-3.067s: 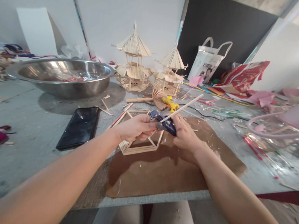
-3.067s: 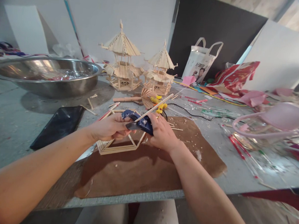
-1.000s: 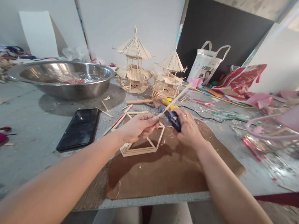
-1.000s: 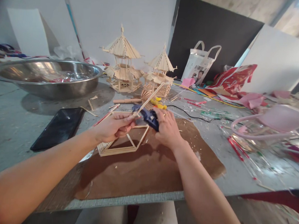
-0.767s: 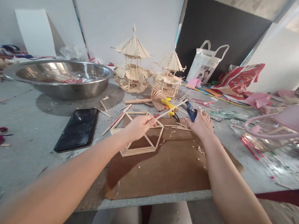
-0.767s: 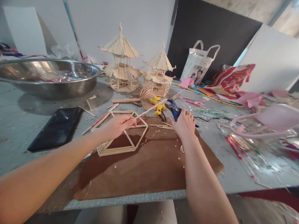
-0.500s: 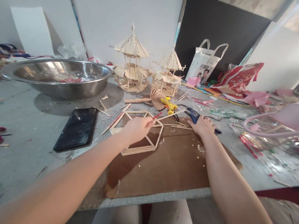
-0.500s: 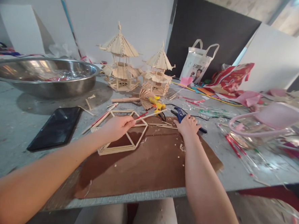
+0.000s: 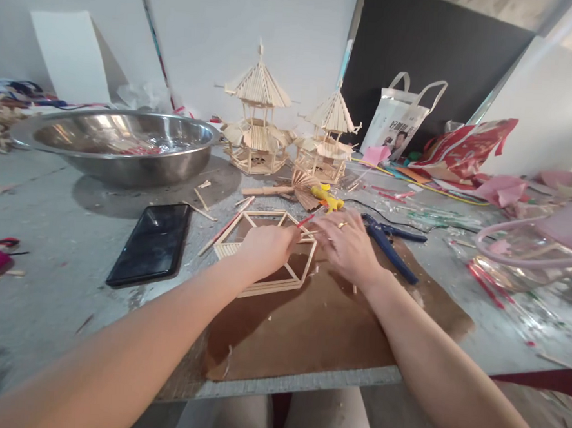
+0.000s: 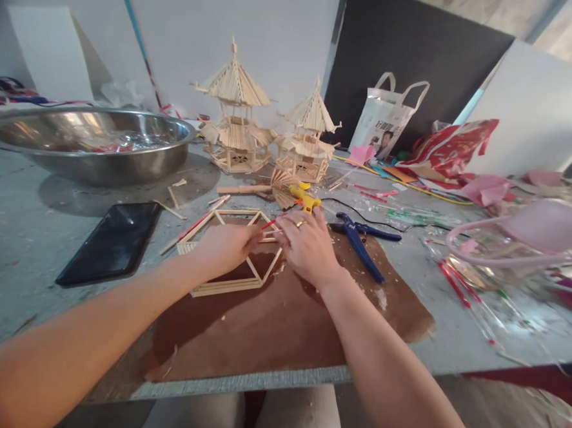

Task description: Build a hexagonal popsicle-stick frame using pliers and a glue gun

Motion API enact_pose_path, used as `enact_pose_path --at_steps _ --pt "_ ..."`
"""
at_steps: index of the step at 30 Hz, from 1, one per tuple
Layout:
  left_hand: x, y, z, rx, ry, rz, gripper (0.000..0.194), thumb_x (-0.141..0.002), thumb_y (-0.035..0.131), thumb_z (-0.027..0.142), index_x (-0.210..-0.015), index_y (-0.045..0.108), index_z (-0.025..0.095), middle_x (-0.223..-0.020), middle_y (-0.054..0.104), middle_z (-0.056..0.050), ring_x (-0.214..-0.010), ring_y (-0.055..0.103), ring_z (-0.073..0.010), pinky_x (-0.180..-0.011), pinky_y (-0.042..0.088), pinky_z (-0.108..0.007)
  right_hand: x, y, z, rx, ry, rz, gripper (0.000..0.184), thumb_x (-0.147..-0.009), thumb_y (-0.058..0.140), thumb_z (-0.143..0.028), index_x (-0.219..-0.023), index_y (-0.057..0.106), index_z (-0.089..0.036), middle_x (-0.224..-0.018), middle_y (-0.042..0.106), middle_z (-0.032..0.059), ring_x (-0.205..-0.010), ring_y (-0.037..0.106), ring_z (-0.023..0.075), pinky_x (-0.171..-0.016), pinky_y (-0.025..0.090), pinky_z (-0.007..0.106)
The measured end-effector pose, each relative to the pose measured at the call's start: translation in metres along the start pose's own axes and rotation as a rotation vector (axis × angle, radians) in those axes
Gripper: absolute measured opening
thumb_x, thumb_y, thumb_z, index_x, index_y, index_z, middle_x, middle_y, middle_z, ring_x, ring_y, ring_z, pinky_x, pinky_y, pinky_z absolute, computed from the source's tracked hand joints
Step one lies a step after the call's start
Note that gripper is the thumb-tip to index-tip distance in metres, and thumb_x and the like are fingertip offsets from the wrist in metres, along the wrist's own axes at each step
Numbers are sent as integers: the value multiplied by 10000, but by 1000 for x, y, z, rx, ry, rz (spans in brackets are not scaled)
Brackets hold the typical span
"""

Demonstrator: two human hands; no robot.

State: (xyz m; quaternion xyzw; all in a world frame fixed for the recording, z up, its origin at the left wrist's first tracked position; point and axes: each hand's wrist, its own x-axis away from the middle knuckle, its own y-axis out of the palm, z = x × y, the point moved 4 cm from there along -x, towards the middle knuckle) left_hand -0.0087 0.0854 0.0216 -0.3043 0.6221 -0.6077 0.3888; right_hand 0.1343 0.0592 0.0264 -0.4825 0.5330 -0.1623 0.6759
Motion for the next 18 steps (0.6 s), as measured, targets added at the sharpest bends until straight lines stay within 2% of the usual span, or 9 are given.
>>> enact_pose_path --at_steps 2,5,11,18 --pt "1 1 2 7 23 5 297 -833 325 275 -956 581 188 -829 664 -110 -754 622 -236 -645 429 -321 -1 12 -8 -15 -43 -85 305 -879 341 -311 -1060 562 -202 -984 634 74 -935 529 195 -876 321 358" --pt "2 2 4 1 45 24 326 -846 304 306 -971 580 186 -825 666 -120 -753 625 -259 -637 433 -345 -1 19 -8 34 -22 -103 312 -885 330 -310 -988 599 -189 -904 639 75 -833 546 188 -749 358 306" --pt "2 3 7 -24 63 37 364 -854 285 364 -961 587 189 -803 672 -124 -742 631 -281 -608 435 -364 1 15 -9 121 -13 -117 317 -883 331 -324 -853 616 -188 -790 621 64 -743 552 172 -648 334 279" --pt "7 -3 10 -36 130 66 342 -857 283 322 -948 582 185 -814 675 -122 -725 633 -308 -562 434 -374 5 13 -12 194 49 -185 332 -890 293 -308 -840 605 -205 -752 620 45 -674 573 170 -517 266 286"
